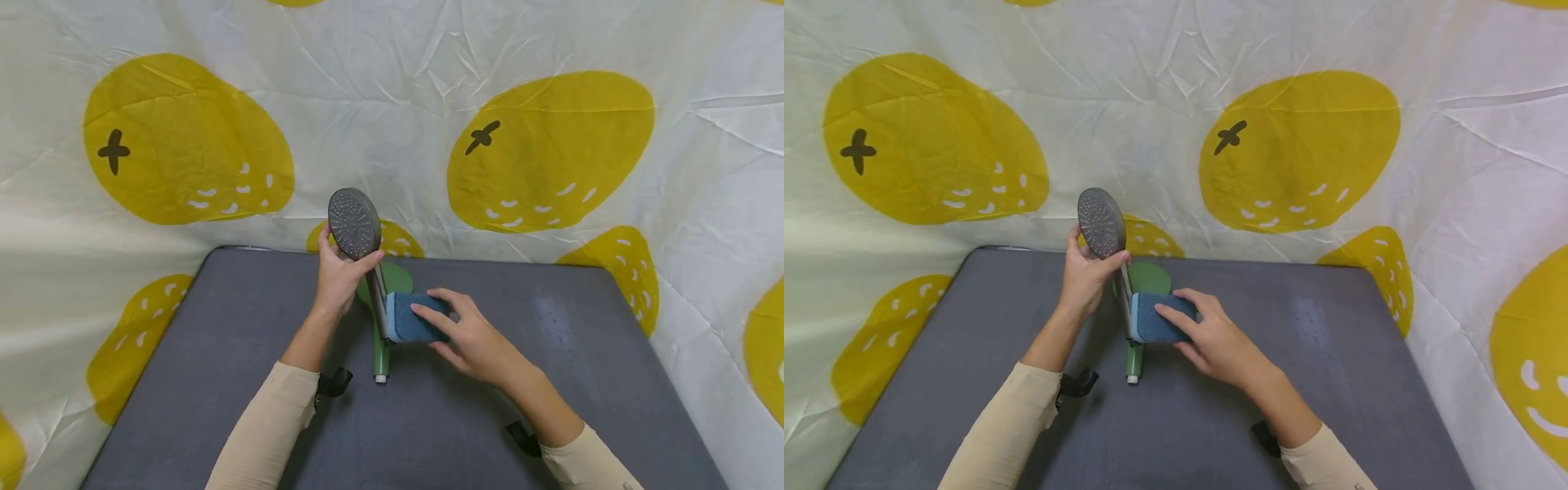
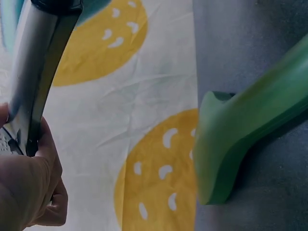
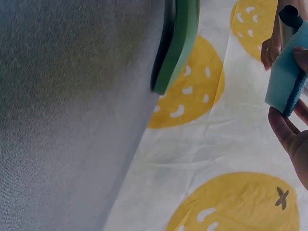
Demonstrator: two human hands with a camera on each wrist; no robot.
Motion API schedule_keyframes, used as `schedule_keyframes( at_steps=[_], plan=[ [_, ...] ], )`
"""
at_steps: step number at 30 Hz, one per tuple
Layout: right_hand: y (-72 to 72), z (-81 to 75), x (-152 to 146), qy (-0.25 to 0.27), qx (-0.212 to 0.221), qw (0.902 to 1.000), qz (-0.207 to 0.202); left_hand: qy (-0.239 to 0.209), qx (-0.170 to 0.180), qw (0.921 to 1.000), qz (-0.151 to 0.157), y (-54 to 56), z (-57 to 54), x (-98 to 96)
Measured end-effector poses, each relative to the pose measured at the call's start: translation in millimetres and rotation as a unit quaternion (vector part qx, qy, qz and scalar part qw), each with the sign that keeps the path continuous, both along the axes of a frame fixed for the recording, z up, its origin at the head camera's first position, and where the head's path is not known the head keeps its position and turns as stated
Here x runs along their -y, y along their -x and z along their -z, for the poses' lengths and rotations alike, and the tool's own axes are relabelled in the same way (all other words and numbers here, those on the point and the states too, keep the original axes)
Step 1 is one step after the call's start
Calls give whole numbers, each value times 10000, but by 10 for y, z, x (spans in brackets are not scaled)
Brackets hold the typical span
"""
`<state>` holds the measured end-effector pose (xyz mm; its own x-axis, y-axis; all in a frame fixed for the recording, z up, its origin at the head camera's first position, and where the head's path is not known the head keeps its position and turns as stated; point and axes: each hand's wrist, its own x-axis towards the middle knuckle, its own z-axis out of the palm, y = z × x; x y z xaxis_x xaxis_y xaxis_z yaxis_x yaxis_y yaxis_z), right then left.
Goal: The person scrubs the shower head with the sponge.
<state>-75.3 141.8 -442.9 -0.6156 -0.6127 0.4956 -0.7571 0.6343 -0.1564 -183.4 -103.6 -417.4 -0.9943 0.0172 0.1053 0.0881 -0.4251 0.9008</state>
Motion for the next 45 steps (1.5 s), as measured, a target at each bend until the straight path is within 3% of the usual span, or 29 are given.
schedule_keyframes(
  at_steps=[8,19,22,27,34,42,45],
  plan=[
    [-56,-48,91,-84,-98,9995,-273,117,84,9994,328,-13,15,0],
    [179,-116,203,14,-337,9993,-174,-24,-83,9965,837,-36,81,5],
    [193,-132,203,58,-352,9992,-156,147,-120,9957,912,-44,104,12],
    [109,-148,197,-10,-324,9994,-110,618,-206,9899,1256,-45,145,10],
    [-89,-187,224,-29,-444,9981,-420,546,-689,9811,1722,-61,170,-25],
    [-218,-215,169,-131,-258,9992,-275,589,-414,9691,2360,-92,195,-51],
    [-254,-219,138,-163,-214,9994,-197,683,-342,9699,2310,-99,210,-52]
  ],
)
